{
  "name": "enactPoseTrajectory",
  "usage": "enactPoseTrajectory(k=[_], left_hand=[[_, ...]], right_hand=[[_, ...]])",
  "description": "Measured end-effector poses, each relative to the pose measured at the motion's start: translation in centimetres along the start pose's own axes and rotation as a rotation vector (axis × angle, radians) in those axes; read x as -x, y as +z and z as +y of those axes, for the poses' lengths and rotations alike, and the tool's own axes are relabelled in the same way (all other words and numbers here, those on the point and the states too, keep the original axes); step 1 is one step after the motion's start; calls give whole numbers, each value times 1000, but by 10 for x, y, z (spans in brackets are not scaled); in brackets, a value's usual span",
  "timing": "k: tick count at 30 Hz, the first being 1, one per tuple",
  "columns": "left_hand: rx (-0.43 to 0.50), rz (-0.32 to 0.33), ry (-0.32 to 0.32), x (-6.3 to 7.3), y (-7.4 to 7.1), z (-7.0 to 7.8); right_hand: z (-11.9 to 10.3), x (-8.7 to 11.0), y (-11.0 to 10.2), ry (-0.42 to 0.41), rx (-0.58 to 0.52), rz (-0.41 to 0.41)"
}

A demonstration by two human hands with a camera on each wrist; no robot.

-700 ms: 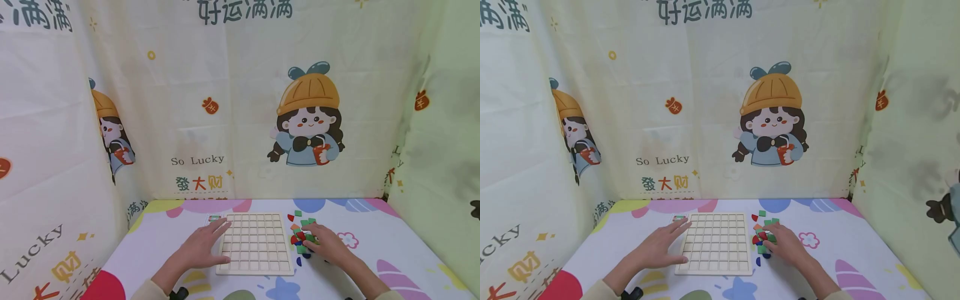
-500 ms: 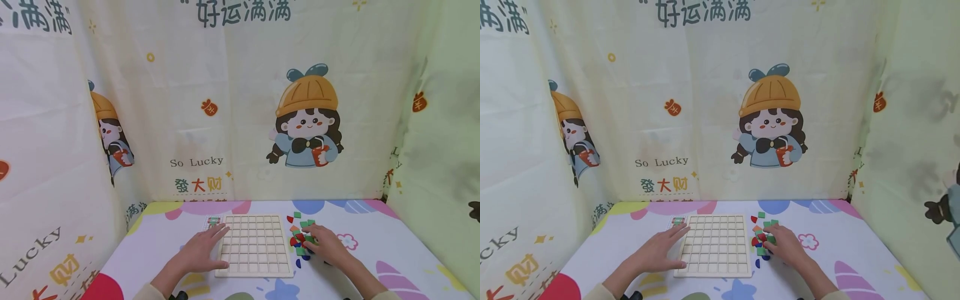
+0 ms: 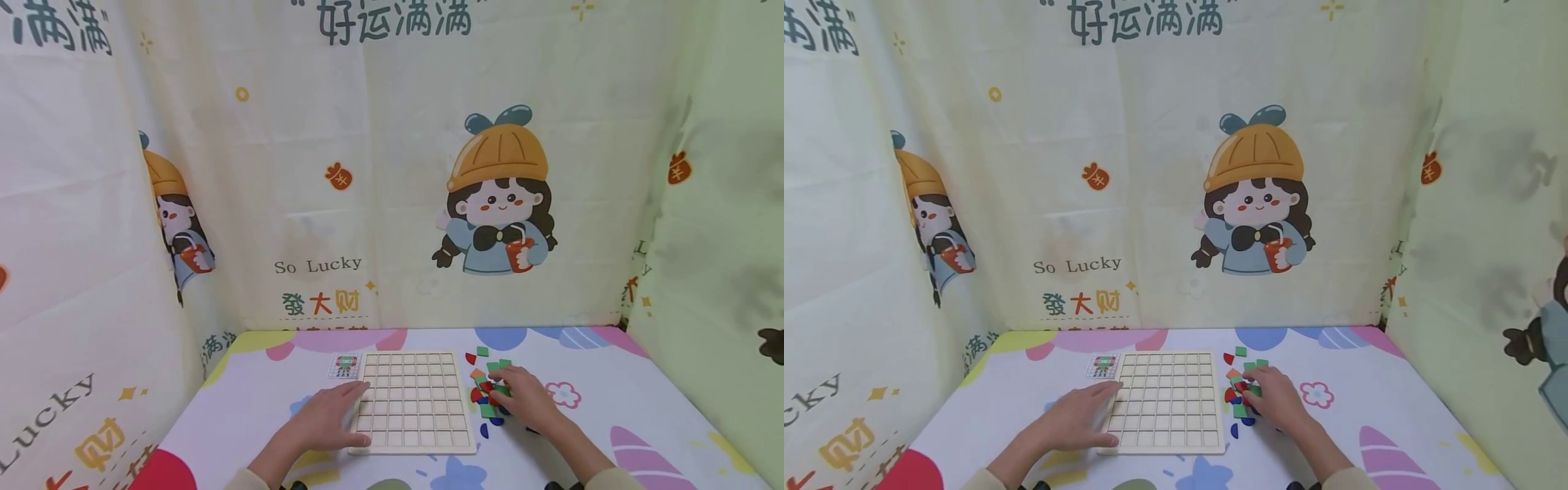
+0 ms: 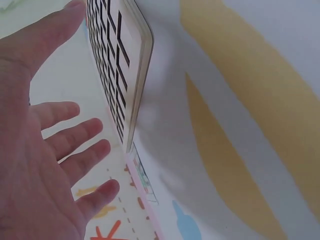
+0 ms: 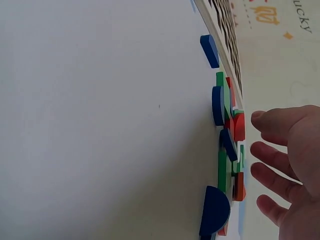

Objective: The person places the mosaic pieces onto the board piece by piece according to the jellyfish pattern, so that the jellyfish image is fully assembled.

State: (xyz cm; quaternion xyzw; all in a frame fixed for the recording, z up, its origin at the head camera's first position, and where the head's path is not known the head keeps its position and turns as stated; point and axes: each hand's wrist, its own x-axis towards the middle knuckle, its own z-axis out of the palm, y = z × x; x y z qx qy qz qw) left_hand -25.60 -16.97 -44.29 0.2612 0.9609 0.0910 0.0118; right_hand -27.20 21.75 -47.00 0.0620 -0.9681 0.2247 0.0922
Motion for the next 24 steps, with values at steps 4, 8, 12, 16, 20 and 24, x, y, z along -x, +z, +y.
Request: enactPoseTrajectory(k=[4,8,12,16,20,24], left_hand=[[16,-32,-19,-1,3,0],[19,-57,-36,-1,5,-1],[8,-53,-23,1,7,-4],[15,-55,-20,2,9,-6],[35,-65,-34,3,10,-6],[53,-77,-47,2,11,-6]], right_hand=[[0,-3,5,-6,11,12],[0,-6,10,8,10,14],[1,-8,14,15,17,14],[1,-9,15,11,25,15],[1,-10,16,19,26,12],[1,-11,15,32,21,3]])
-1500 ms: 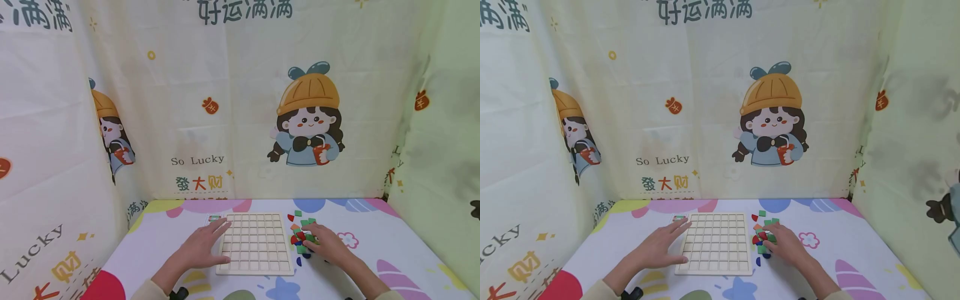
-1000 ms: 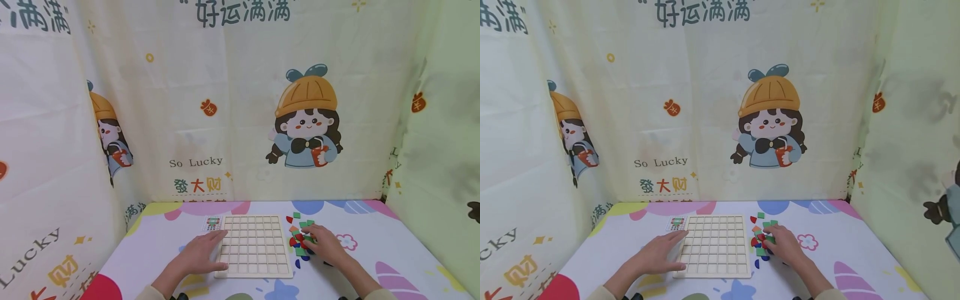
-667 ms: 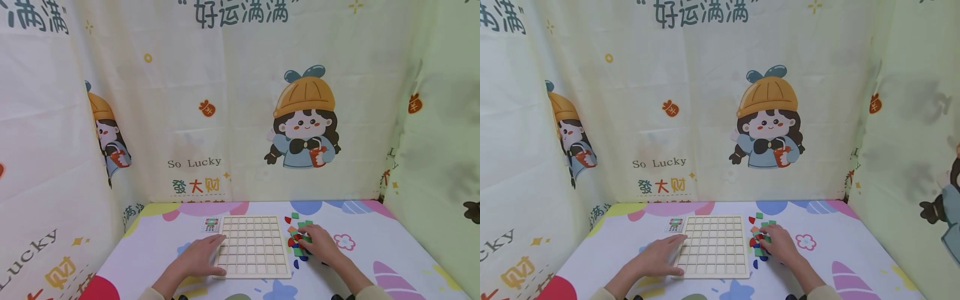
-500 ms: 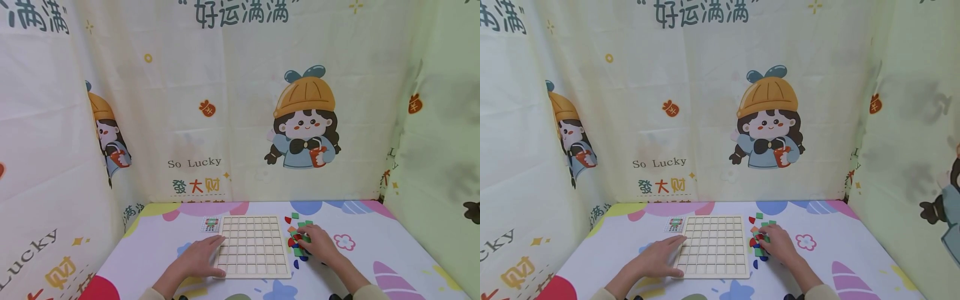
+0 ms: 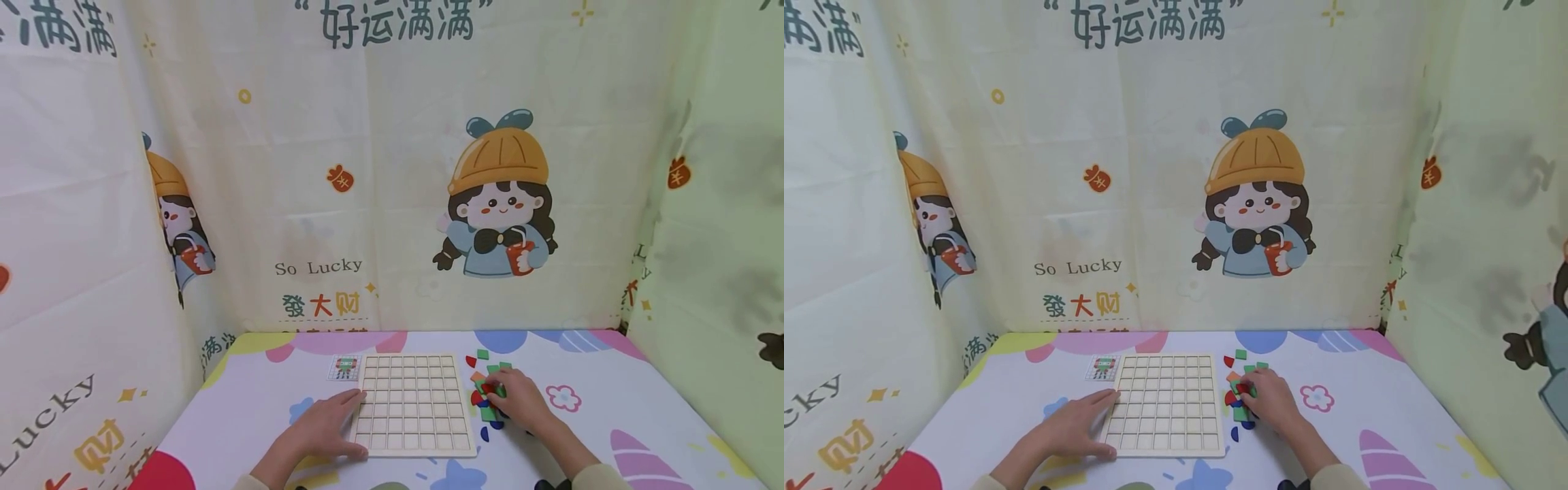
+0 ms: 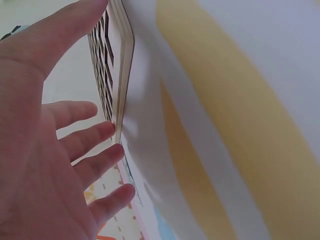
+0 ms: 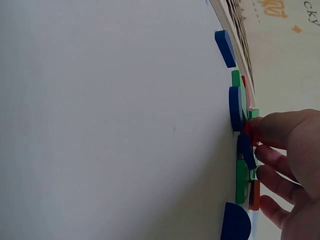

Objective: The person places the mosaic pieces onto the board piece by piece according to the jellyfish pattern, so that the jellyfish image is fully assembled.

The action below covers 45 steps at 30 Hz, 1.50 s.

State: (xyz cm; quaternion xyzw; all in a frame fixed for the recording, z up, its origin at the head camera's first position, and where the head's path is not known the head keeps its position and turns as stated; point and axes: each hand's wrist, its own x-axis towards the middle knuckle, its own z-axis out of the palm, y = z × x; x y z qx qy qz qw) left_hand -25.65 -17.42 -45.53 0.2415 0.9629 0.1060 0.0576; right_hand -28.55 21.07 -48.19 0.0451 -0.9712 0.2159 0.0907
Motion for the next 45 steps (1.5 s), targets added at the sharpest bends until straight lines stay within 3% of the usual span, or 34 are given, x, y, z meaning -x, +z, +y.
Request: enactPoseTrajectory(k=[13,24,36,45], left_hand=[[32,-35,-23,0,-2,3],[81,-29,-50,-1,4,-1],[139,-38,-81,-3,3,-2],[156,-50,-80,-6,5,-4]], right_hand=[[3,-4,0,6,-2,-13],[3,-4,-1,21,-48,-15],[-7,-6,-3,44,-185,-10],[-17,-8,2,33,-225,14]])
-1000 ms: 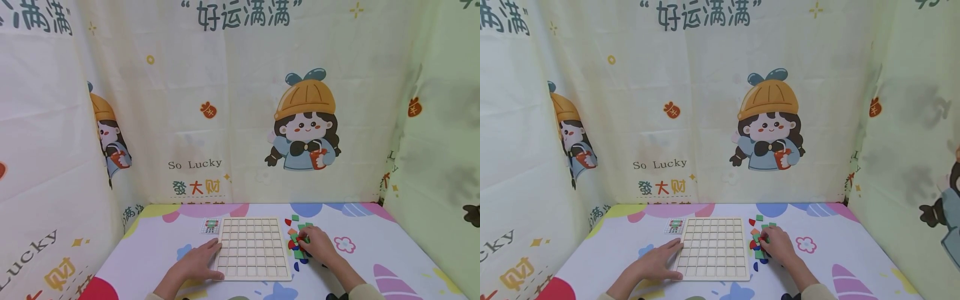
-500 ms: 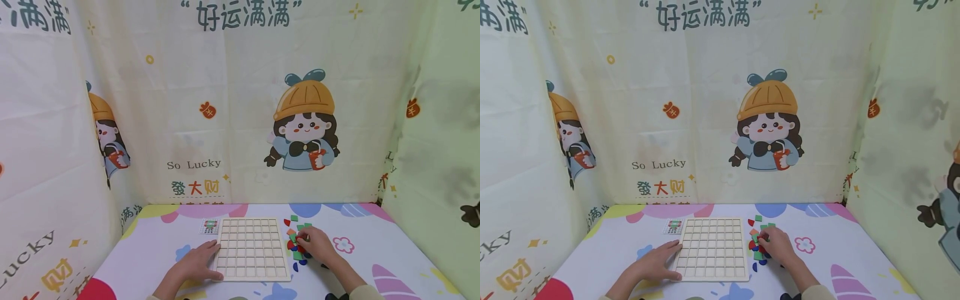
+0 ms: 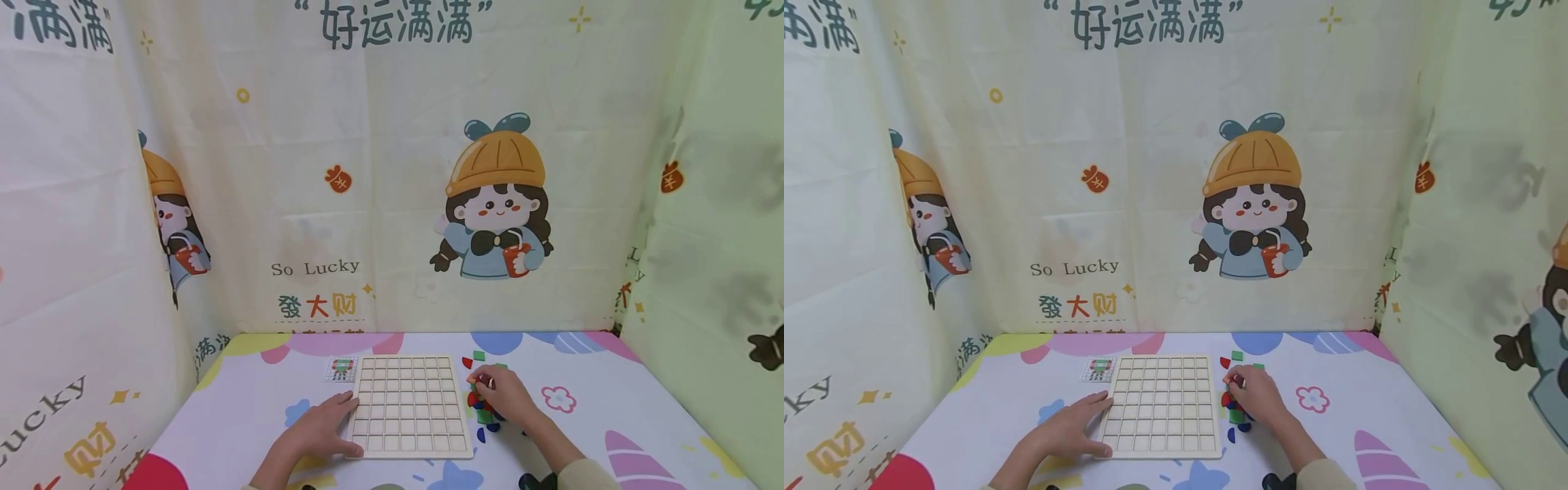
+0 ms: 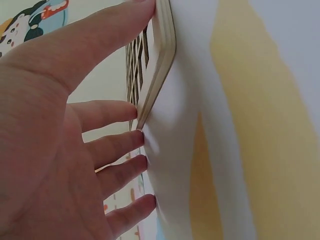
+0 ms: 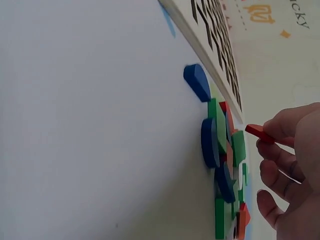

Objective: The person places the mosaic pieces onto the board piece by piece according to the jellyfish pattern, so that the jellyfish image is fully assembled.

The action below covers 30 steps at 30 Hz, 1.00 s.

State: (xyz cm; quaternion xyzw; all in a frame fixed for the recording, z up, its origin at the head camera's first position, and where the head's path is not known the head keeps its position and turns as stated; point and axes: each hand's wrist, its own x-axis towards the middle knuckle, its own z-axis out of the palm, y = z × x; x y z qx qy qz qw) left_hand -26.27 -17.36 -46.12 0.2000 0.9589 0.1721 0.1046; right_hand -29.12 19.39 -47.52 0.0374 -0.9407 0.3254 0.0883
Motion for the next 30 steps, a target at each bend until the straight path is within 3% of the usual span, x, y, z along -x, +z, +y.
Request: enactPoseTrajectory(k=[15,24,30], left_hand=[[34,20,18,3,1,-3],[16,35,53,-2,-1,0],[33,10,2,1,2,-1]], right_hand=[[-23,-8,22,-36,-82,-50],[-29,-12,33,-54,-110,-33],[-38,-14,45,-64,-162,-86]])
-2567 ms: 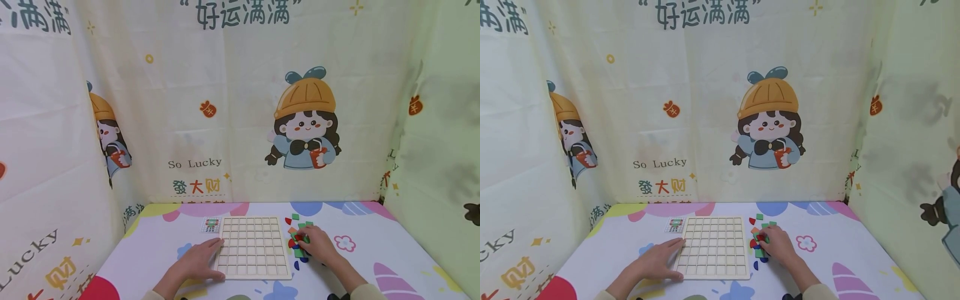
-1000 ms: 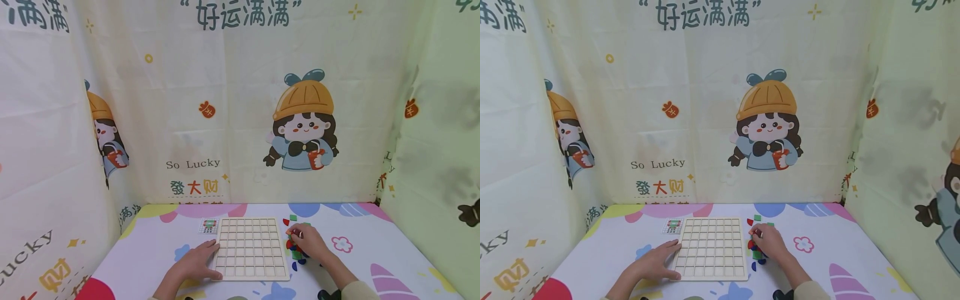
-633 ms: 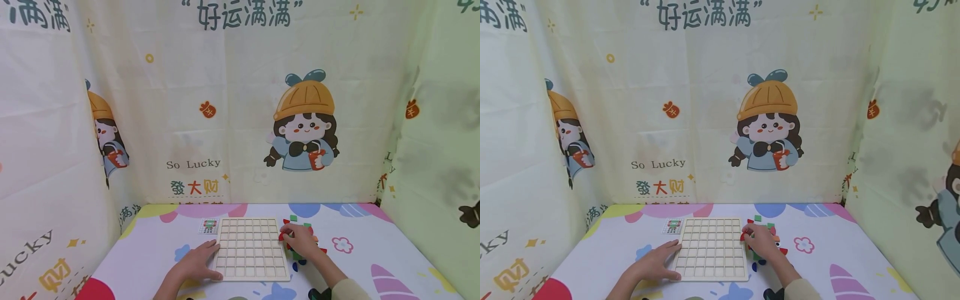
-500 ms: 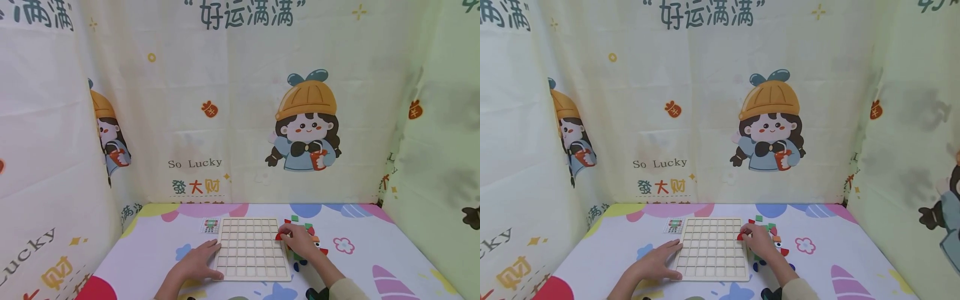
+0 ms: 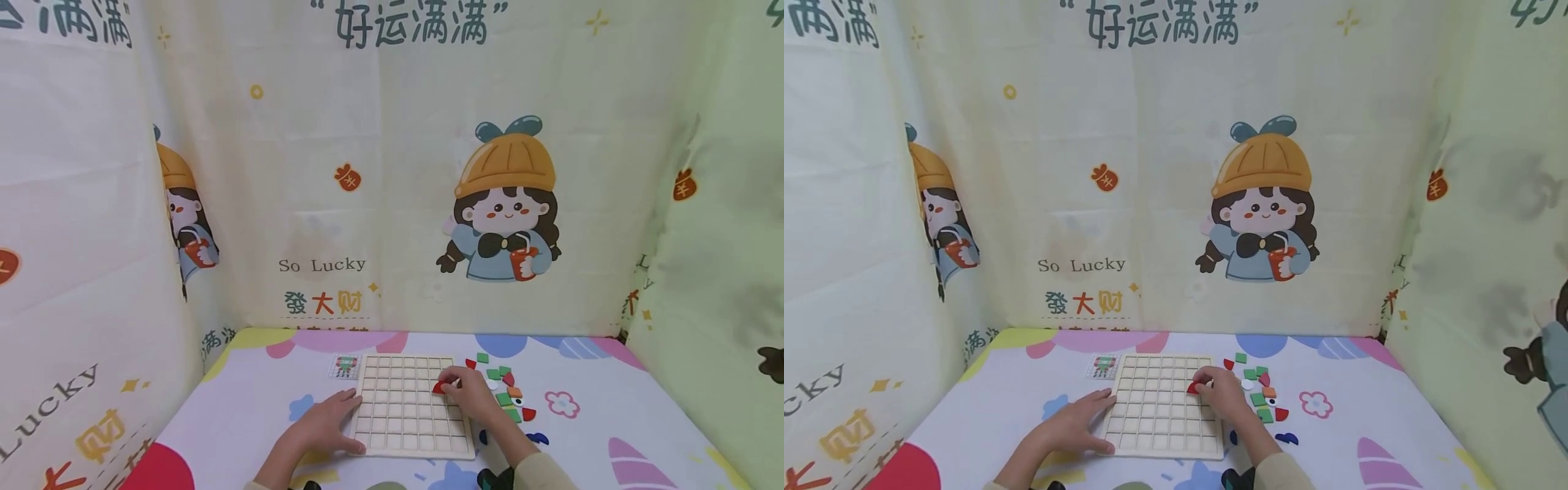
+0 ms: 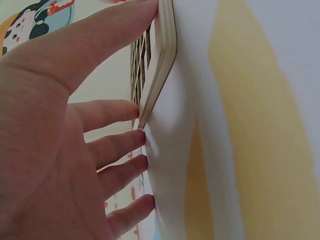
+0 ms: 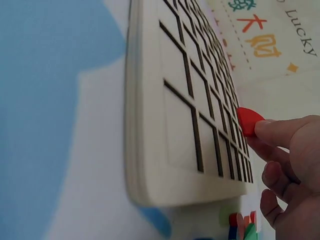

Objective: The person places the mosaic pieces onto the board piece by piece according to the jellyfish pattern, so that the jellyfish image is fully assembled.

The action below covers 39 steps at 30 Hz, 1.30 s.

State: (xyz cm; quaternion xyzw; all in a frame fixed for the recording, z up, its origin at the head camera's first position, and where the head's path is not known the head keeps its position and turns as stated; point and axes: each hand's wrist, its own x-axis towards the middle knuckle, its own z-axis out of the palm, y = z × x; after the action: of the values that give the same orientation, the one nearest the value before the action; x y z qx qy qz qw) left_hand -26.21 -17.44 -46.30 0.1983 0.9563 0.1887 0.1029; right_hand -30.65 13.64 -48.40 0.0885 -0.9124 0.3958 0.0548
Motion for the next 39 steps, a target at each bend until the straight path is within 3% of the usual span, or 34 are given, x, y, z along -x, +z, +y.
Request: enactPoseTrajectory(k=[8,17,24,39], left_hand=[[19,-2,-15,2,-1,1],[14,18,11,3,-1,0],[25,28,9,5,2,-2],[17,19,11,3,4,-1]], right_hand=[[-10,-10,9,-65,-4,4],[-18,-24,21,-29,-9,2],[-19,-30,34,-71,-61,10],[-38,-44,50,-71,-172,-13]])
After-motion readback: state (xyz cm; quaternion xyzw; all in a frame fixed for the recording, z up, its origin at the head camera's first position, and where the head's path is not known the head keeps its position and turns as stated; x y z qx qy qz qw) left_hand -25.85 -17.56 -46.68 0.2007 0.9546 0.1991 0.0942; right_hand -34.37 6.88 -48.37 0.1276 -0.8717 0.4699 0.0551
